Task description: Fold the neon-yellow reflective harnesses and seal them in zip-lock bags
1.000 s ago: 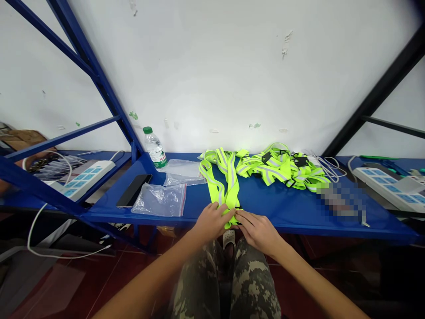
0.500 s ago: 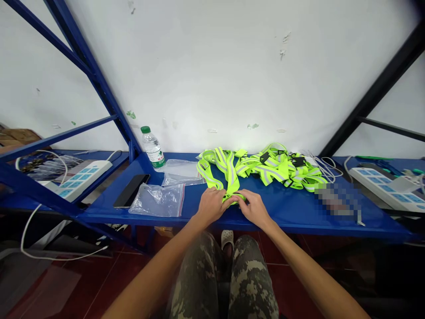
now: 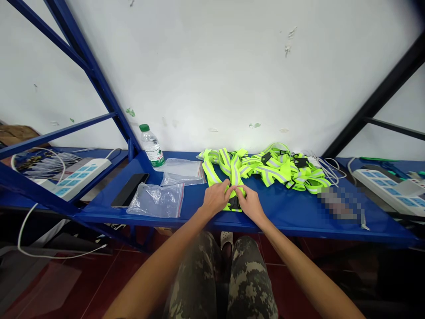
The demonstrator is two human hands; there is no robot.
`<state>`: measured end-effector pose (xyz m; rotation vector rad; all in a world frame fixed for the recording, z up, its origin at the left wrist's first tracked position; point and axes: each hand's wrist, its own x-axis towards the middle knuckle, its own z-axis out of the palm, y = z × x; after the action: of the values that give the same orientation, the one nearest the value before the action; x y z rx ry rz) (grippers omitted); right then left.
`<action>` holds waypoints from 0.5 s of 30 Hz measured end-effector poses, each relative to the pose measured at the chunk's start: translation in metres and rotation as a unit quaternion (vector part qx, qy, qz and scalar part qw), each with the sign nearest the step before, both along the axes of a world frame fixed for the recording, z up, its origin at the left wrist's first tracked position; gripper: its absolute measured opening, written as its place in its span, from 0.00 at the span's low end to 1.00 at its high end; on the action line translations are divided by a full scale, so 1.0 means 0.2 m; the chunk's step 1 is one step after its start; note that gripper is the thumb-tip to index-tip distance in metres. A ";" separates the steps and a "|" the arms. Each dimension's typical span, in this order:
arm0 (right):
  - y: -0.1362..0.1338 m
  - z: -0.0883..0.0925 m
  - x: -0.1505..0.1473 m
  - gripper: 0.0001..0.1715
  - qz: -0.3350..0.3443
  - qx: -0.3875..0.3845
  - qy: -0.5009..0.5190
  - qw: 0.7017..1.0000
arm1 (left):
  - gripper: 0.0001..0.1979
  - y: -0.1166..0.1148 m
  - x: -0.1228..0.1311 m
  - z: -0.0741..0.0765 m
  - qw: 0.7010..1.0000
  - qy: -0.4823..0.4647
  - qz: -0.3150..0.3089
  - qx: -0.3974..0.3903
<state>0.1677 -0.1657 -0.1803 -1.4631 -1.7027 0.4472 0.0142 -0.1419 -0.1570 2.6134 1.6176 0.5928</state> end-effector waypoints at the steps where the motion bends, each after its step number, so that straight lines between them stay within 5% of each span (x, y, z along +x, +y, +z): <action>1: -0.01 0.00 -0.01 0.19 -0.001 0.011 -0.004 1.000 | 0.22 0.00 0.00 0.00 1.000 0.000 0.000 -0.003; 8: 0.00 -0.02 0.00 0.20 -0.016 0.088 -0.096 0.991 | 0.22 0.04 0.00 -0.01 0.999 0.038 0.004 -0.021; 15: 0.20 0.07 0.13 0.18 0.001 -0.049 -0.027 0.998 | 0.15 0.03 0.03 -0.02 0.999 0.025 0.007 0.038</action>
<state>0.1932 -0.1253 -0.1662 -1.5574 -1.7463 0.5031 0.0210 -0.1355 -0.1605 2.6951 1.6595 0.6065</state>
